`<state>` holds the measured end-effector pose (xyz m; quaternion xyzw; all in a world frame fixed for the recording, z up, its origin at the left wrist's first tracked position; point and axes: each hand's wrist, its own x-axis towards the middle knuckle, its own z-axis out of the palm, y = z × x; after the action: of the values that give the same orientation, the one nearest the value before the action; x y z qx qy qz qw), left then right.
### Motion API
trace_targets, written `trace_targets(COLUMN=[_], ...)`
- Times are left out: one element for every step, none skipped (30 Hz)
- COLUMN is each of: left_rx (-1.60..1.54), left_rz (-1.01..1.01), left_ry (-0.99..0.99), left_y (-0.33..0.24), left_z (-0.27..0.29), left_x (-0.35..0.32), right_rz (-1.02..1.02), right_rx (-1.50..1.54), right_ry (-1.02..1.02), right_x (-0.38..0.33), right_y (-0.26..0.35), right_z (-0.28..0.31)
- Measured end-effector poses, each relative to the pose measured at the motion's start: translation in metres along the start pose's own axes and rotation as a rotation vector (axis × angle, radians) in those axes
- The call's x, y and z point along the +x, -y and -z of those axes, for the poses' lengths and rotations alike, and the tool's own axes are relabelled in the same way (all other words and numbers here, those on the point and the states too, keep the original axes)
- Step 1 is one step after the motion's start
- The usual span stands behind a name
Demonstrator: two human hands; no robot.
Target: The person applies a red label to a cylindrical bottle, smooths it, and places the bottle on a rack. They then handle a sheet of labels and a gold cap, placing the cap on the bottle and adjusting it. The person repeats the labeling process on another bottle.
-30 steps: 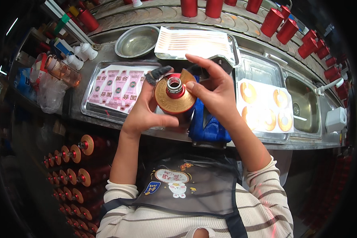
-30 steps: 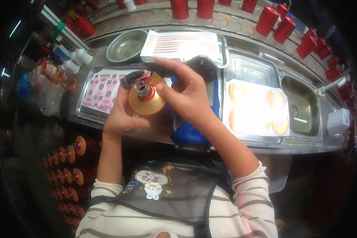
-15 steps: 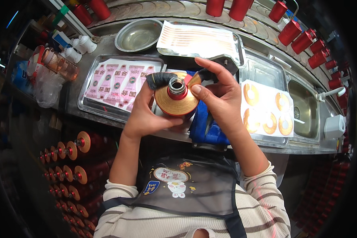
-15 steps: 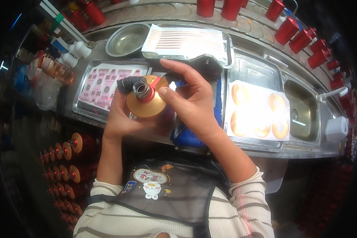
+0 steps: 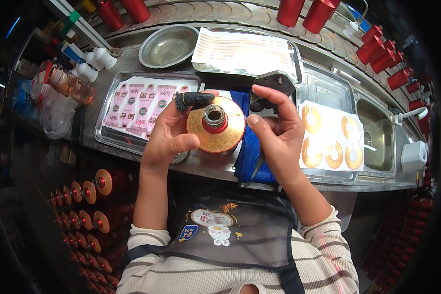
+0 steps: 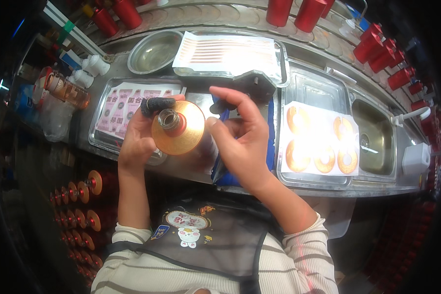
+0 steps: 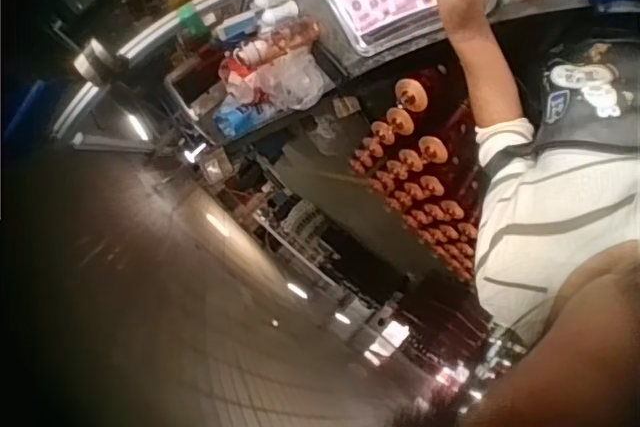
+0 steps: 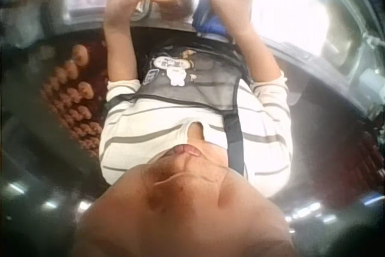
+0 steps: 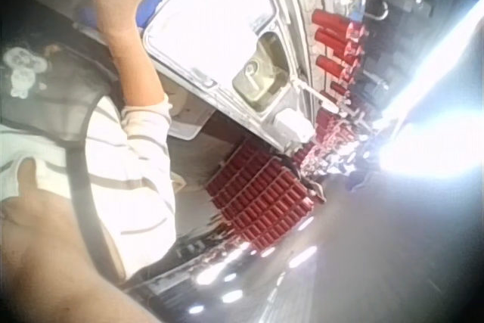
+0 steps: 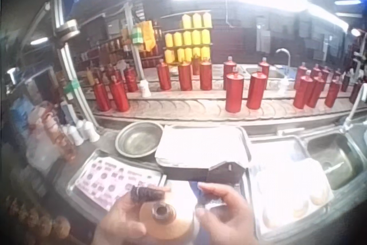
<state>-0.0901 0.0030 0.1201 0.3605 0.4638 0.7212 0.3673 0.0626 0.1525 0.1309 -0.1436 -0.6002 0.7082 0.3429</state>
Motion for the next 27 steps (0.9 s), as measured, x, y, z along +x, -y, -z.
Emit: trace_targets(left_rx=[0.032, 0.064, 0.094, 0.072, 0.05, 0.028, 0.027, 0.025, 0.024, 0.04, 0.057, 0.072, 0.08, 0.087, 0.092, 0.097, 0.072, 0.046, 0.021, 0.019, 0.019, 0.018, 0.015, 0.013, 0.011, 0.009, 0.006], left_rz=[0.035, 0.07, 0.083, 0.065, 0.046, 0.026, 0.023, 0.02, 0.017, 0.009, 0.001, -0.008, -0.005, 0.004, 0.014, 0.025, 0.015, 0.003, -0.009, -0.001, 0.007, 0.016, 0.012, 0.01, 0.007, 0.018, 0.029], left_ry=[-0.069, -0.139, -0.15, -0.125, -0.1, -0.074, -0.079, -0.084, -0.084, -0.087, -0.09, -0.094, -0.083, -0.093, -0.107, -0.121, -0.125, -0.126, -0.128, -0.117, -0.107, -0.097, -0.1, -0.104, -0.107, -0.108, -0.109], left_y=[-0.002, -0.004, -0.005, -0.006, -0.008, -0.009, -0.01, -0.01, -0.01, -0.01, -0.01, -0.009, -0.011, -0.011, -0.012, -0.011, -0.01, -0.007, -0.005, -0.005, -0.005, -0.006, -0.006, -0.006, -0.006, -0.006, -0.006], left_z=[-0.006, -0.01, -0.014, -0.016, -0.017, -0.017, -0.018, -0.018, -0.019, -0.019, -0.019, -0.018, -0.019, -0.02, -0.021, -0.022, -0.023, -0.022, -0.022, -0.021, -0.019, -0.019, -0.019, -0.02, -0.02, -0.02, -0.02], left_x=[-0.001, -0.003, -0.005, -0.005, -0.005, -0.005, -0.006, -0.006, -0.005, -0.005, -0.005, -0.006, -0.005, -0.004, -0.006, -0.007, -0.007, -0.007, -0.007, -0.007, -0.008, -0.008, -0.008, -0.008, -0.008, -0.008, -0.008], right_rz=[-0.041, -0.05, -0.09, -0.13, -0.08, -0.123, -0.166, -0.209, -0.203, -0.198, -0.192, -0.174, -0.155, -0.132, -0.109, -0.081, -0.082, -0.08, -0.128, -0.147, -0.164, -0.182, -0.191, -0.2, -0.21, -0.233, -0.257], right_rx=[-0.009, -0.072, -0.155, -0.236, -0.244, -0.192, -0.14, -0.088, -0.091, -0.094, -0.097, -0.135, -0.172, -0.223, -0.274, -0.325, -0.301, -0.279, -0.274, -0.256, -0.236, -0.217, -0.198, -0.178, -0.157, -0.141, -0.125], right_ry=[0.023, 0.041, 0.083, 0.125, 0.147, 0.166, 0.185, 0.203, 0.192, 0.18, 0.168, 0.176, 0.184, 0.212, 0.242, 0.27, 0.261, 0.25, 0.255, 0.257, 0.259, 0.261, 0.271, 0.281, 0.291, 0.285, 0.279], right_x=[-0.002, -0.002, -0.001, 0.001, 0.002, 0.003, 0.004, 0.004, 0.004, 0.004, 0.003, 0.003, 0.002, 0.001, 0.0, 0.0, 0.0, 0.0, 0.001, 0.0, 0.001, 0.001, 0.002, 0.003, 0.004, 0.005, 0.006], right_y=[0.004, 0.001, 0.001, 0.002, -0.005, -0.004, -0.001, 0.0, -0.001, -0.003, -0.004, -0.004, -0.003, -0.001, 0.002, 0.005, 0.003, 0.002, 0.005, 0.004, 0.003, 0.003, 0.003, 0.002, 0.001, 0.003, 0.005], right_z=[-0.003, -0.002, -0.003, -0.004, -0.004, -0.005, -0.004, -0.004, -0.005, -0.006, -0.006, -0.005, -0.003, -0.002, -0.001, 0.0, -0.002, -0.002, -0.001, -0.001, 0.0, 0.0, 0.0, 0.001, 0.002, 0.002, 0.002])
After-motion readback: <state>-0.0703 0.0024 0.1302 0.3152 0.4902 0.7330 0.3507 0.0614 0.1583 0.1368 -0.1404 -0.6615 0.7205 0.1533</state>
